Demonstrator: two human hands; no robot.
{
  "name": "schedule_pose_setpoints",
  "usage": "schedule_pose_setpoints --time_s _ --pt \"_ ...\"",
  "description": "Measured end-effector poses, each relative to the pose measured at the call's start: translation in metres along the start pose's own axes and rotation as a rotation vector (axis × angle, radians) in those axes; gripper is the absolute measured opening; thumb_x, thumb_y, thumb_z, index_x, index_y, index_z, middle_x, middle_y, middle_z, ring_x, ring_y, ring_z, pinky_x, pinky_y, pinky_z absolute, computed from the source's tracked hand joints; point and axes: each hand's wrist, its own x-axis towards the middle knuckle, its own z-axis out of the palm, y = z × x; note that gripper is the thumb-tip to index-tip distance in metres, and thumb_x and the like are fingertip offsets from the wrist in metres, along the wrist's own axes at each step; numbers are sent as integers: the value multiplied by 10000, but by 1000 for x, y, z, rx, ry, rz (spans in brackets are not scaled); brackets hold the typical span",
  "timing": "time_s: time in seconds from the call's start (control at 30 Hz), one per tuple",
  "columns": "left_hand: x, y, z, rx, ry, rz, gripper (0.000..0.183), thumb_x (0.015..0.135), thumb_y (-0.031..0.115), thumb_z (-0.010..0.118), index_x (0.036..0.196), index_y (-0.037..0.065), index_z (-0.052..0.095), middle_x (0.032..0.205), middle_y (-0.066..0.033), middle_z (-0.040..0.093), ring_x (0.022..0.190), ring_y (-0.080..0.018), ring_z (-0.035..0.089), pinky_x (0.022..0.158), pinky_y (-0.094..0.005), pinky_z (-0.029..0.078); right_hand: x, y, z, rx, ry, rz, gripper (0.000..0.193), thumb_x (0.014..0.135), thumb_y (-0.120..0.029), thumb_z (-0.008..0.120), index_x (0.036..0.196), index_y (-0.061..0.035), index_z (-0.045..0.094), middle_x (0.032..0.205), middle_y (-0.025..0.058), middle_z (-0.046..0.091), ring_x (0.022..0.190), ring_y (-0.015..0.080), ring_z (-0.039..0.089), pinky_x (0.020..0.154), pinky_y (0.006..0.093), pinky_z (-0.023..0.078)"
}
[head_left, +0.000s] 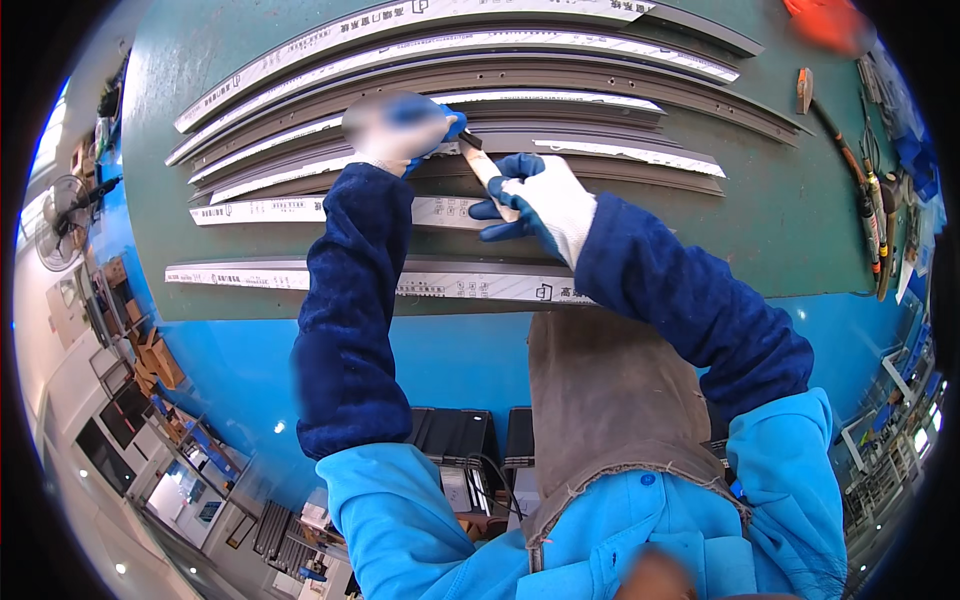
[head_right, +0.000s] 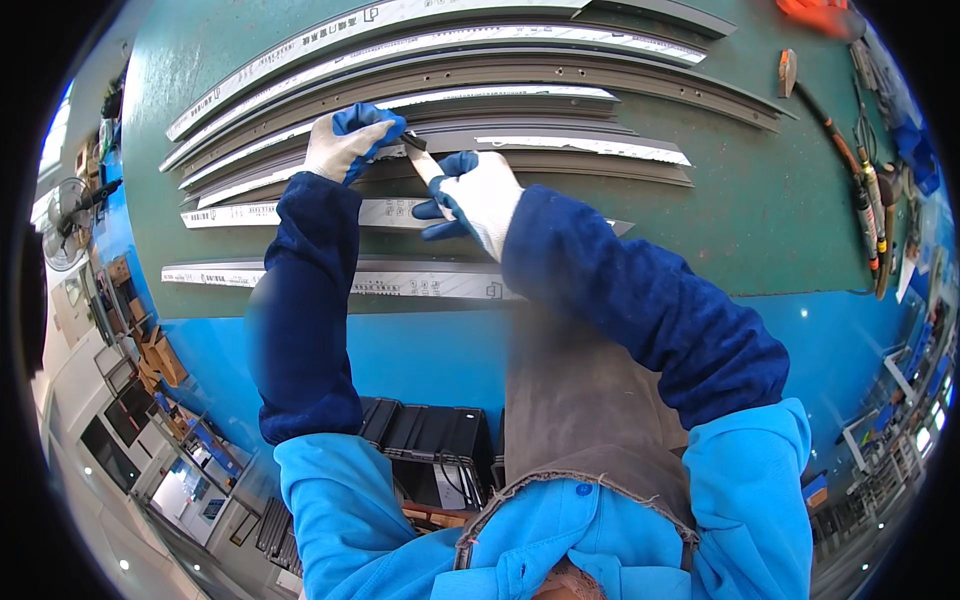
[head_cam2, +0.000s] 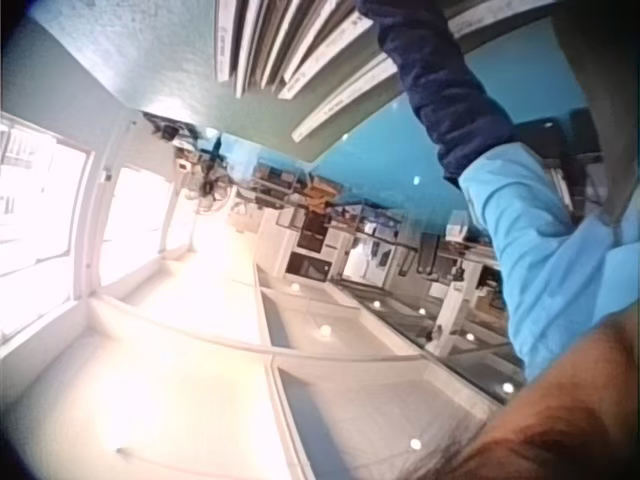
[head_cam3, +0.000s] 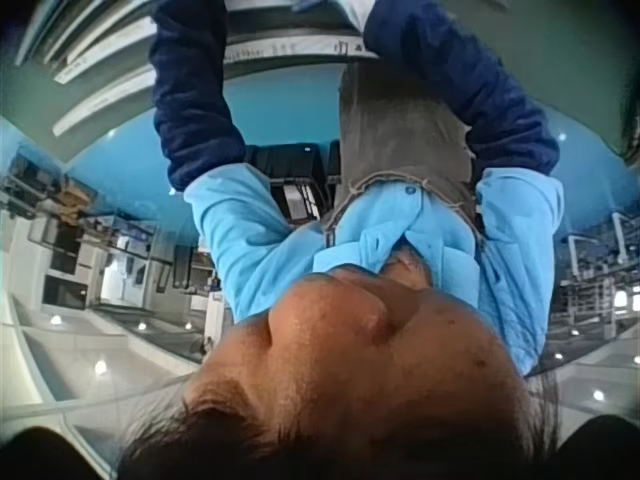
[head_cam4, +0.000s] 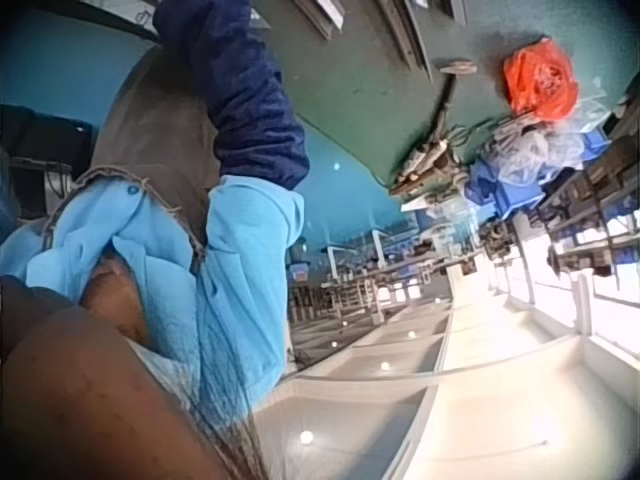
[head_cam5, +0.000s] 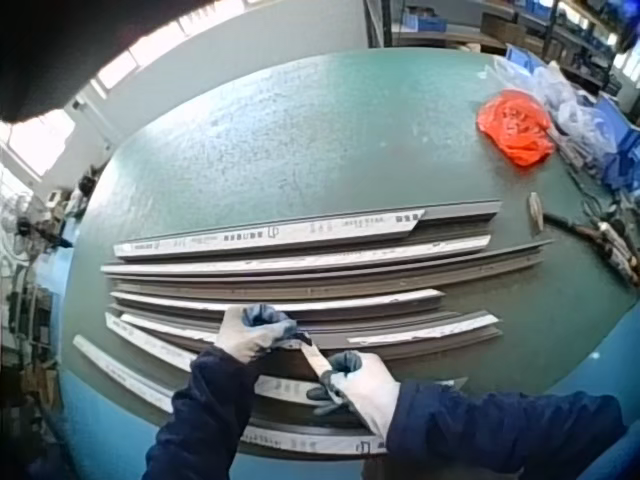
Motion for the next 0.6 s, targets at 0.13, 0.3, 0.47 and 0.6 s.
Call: schedule_pose_setpoints --time_s 0.13,0.3,0.47,0.6 --pt "-3 -5 1 -108 5 46 207 725 205 813 805 48 703 711 -41 664 581 -94 574 565 -160 468 -6 8 -3 2 75 -23 155 899 -62 570 977 70 545 738 121 551 756 244 695 499 279 592" --pt "-1 -9 8 -193 40 94 193 746 217 795 786 56 695 654 -28 637 549 -96 555 520 -167 456 -4 3 2 -6 81 -81 212 905 -75 562 1049 74 518 832 147 563 783 258 685 553 299 601" --pt "-4 -15 -28 -405 -84 -31 185 795 187 732 893 44 664 727 -52 659 603 -113 599 514 -176 467 -43 0 -47 62 196 -308 329 917 -64 519 1218 52 459 968 168 573 806 248 662 601 310 589" --pt "-22 -22 -11 -632 47 -66 231 843 132 640 1042 36 572 894 -104 675 703 -164 632 579 -211 493 -93 -25 -89 -251 348 -647 434 913 -40 517 1331 -36 398 1005 133 587 719 187 642 583 270 563"
